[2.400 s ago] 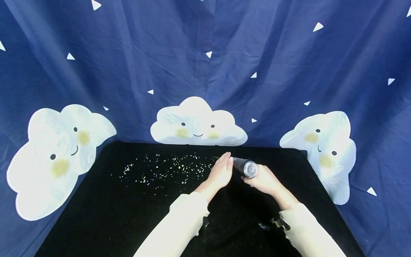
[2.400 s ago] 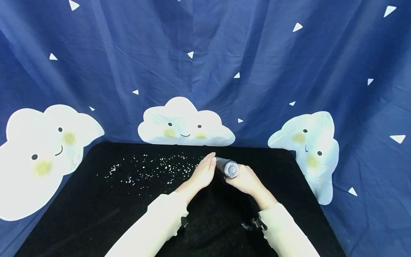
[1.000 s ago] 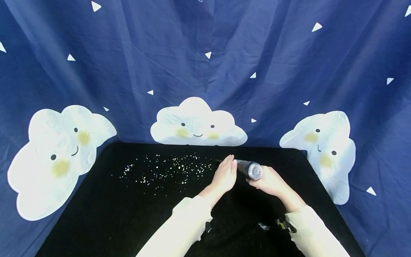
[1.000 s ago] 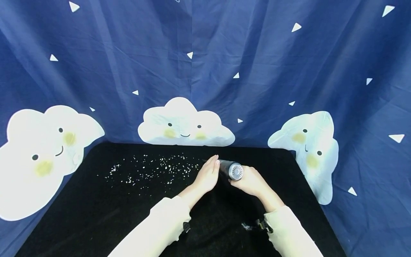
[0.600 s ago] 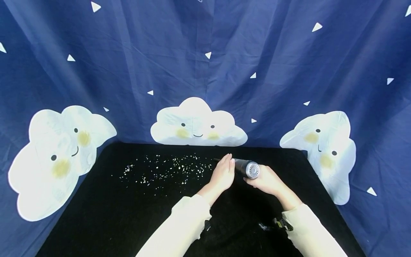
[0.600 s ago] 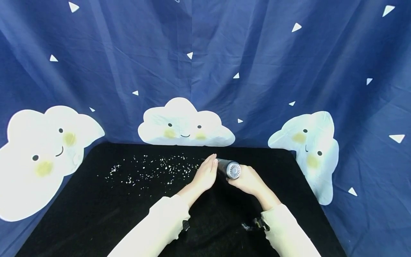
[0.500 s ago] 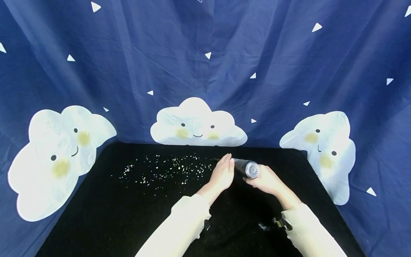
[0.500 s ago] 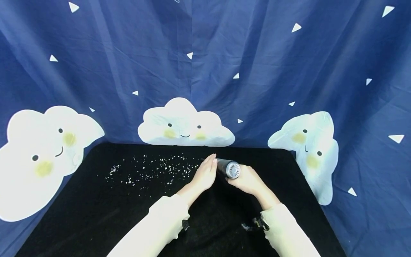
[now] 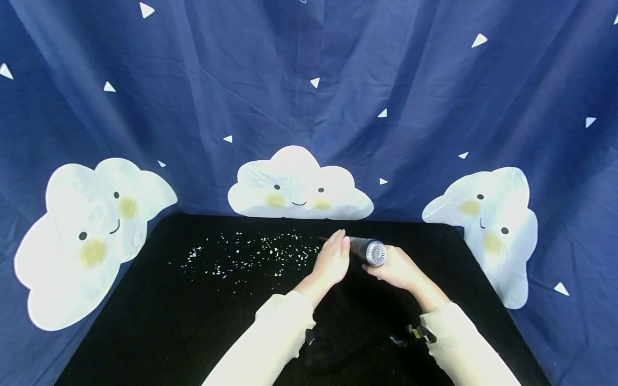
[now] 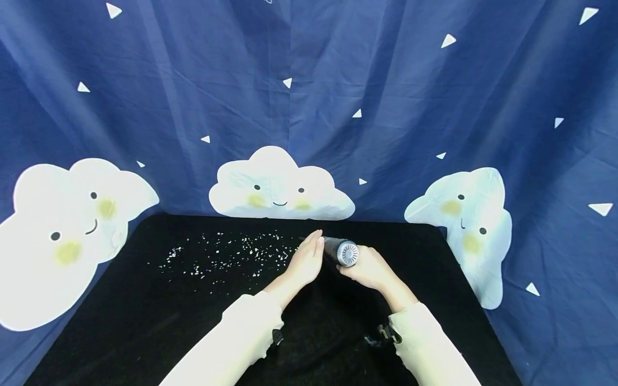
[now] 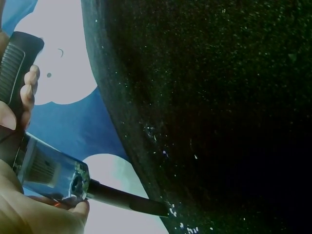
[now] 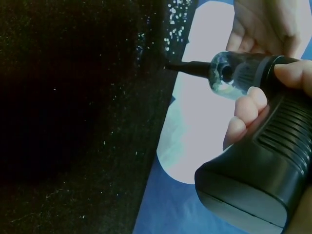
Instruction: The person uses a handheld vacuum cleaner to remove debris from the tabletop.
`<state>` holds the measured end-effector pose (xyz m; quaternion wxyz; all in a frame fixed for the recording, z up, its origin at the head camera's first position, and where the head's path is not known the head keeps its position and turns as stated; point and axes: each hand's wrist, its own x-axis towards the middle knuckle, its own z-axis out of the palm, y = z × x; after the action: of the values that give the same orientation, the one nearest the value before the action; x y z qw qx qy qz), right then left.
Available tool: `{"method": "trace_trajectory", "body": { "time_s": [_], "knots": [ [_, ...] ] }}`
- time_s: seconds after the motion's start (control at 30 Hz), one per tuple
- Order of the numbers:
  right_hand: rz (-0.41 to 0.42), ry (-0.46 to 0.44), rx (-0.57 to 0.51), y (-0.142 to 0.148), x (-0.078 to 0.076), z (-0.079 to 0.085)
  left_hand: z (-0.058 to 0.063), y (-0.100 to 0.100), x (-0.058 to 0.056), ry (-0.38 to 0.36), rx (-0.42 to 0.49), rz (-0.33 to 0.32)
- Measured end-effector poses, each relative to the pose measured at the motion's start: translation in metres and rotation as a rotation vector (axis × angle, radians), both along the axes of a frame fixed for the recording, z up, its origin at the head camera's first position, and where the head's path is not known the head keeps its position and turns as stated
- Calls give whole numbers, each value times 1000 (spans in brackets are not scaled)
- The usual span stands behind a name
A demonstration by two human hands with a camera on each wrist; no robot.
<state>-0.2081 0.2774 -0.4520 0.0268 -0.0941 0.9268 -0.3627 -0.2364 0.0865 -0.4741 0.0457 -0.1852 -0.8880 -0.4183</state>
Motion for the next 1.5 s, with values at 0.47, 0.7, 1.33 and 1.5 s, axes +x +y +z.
{"method": "trace_trajectory", "body": {
  "time_s": [0.47, 0.7, 1.33, 1.5],
  "knots": [
    [0, -44, 0, -1, -2, 1, -1, -1, 1, 2, -12, 14],
    [-4, -31, 13, 2, 2, 3, -1, 1, 4, -4, -12, 4],
    [17, -93, -44, 13, 15, 7, 9, 9, 22, 1, -72, 38],
    [31, -104, -50, 15, 17, 9, 8, 9, 24, 10, -81, 32]
  ]
}}
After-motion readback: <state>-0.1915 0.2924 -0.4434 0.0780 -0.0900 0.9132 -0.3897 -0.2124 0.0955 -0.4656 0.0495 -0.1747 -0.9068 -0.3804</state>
